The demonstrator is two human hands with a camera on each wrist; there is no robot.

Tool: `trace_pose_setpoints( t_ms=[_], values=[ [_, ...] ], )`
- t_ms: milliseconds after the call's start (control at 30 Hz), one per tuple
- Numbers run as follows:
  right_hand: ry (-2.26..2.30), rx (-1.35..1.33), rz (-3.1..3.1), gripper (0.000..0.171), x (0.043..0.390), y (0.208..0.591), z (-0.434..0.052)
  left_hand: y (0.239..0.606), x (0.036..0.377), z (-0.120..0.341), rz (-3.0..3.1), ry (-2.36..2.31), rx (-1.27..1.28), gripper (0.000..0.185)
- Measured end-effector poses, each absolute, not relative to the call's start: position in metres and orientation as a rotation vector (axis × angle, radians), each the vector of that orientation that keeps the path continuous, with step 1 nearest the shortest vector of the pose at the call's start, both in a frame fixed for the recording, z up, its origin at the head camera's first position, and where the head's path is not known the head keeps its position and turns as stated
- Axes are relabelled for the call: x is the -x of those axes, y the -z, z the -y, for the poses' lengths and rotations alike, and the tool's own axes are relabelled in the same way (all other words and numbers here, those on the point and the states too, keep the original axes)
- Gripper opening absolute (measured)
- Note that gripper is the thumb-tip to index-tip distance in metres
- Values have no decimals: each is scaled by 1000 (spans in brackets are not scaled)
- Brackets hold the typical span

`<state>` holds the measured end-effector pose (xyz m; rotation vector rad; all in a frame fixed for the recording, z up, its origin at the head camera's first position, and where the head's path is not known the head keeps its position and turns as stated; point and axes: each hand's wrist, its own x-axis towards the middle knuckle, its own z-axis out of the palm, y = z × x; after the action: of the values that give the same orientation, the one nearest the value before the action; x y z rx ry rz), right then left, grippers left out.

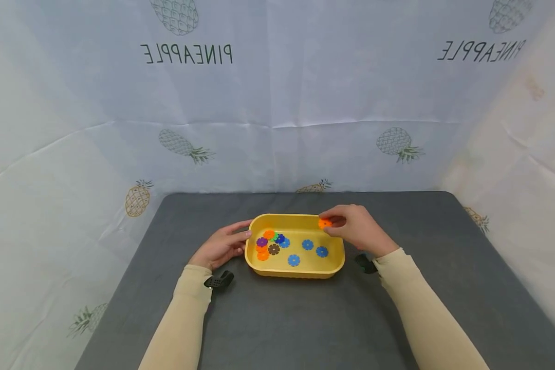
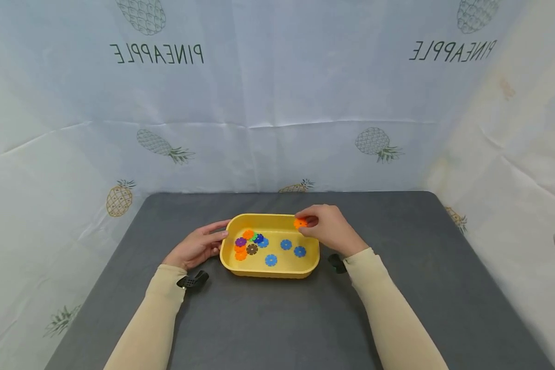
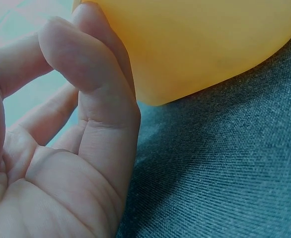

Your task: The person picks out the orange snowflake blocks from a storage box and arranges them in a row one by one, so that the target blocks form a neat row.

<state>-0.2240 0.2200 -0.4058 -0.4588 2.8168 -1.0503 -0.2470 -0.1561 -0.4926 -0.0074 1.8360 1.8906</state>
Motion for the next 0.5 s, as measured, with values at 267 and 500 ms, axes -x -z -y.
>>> trace_pose_setpoints(
  t_ms=[267, 500],
  values=[
    [1172, 297, -2851, 44, 215, 426, -274, 493, 248, 156, -1875, -1872, -16, 59],
    [1156, 176, -2884, 49, 213, 449, -315, 495, 249, 156, -1873, -1860, -12, 62]
  ],
)
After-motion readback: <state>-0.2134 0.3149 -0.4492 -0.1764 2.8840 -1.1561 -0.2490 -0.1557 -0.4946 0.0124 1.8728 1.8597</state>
